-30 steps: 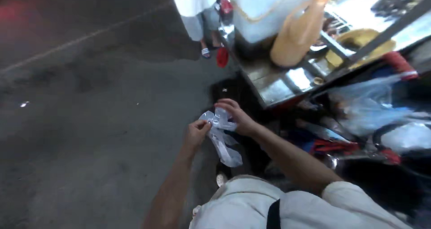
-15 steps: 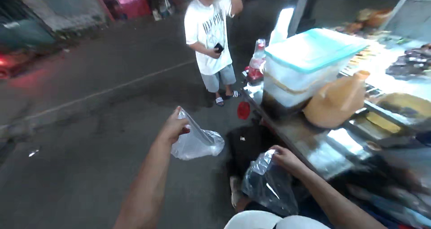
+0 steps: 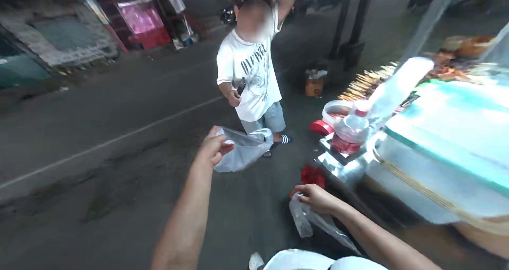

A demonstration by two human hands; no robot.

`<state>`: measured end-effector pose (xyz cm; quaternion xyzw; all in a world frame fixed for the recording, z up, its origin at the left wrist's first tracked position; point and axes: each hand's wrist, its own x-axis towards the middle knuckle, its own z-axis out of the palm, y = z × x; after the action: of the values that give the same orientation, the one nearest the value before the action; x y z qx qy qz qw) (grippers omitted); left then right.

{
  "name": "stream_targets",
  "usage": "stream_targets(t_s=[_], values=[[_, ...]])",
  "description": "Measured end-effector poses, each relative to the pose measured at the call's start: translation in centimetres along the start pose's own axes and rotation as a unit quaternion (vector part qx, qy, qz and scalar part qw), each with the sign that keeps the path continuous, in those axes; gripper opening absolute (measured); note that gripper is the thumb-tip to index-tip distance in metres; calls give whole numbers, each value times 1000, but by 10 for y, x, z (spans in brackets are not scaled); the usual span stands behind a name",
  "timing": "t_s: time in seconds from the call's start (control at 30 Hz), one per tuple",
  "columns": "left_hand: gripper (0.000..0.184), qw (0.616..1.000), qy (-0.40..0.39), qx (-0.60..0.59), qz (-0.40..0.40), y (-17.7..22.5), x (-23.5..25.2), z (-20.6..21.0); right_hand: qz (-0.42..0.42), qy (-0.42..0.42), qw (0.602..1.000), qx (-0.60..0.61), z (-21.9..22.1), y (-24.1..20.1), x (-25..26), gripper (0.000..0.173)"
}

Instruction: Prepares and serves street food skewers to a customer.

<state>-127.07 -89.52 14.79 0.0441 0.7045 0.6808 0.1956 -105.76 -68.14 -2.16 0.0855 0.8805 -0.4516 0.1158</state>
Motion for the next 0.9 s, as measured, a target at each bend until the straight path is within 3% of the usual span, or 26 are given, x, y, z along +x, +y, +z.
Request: stream_targets(t_s=[0.23, 0.4, 0.5, 0.57, 0.63, 0.7, 0.8, 0.87, 0.9], values=[[63, 979, -188, 80, -4, 27, 167, 29, 79, 104, 989, 75, -32, -14, 106, 25], [62, 944, -259, 207, 10, 61, 276, 42, 147, 192, 963, 123, -55, -37, 155, 23], [67, 933, -301, 193, 30, 63, 329, 53, 145, 281, 936, 157, -76, -44, 179, 27], [74, 925, -290, 239, 56, 60, 358, 64, 162, 359, 896, 204, -101, -52, 195, 26], [76, 896, -280, 324, 115, 58, 382, 74, 196, 412, 857, 237, -131, -52, 212, 21], [63, 839, -249, 424, 233, 56, 403, 79, 212, 428, 844, 244, -158, -38, 232, 25], [37, 788, -166, 369, 464, 39, 419, 99, 205, 412, 858, 229, -198, -13, 266, 36], [53, 787, -219, 257, 516, 19, 409, 122, 192, 382, 875, 226, -223, -8, 293, 34], [74, 803, -290, 240, 462, 9, 401, 137, 179, 358, 885, 237, -236, -12, 306, 32]])
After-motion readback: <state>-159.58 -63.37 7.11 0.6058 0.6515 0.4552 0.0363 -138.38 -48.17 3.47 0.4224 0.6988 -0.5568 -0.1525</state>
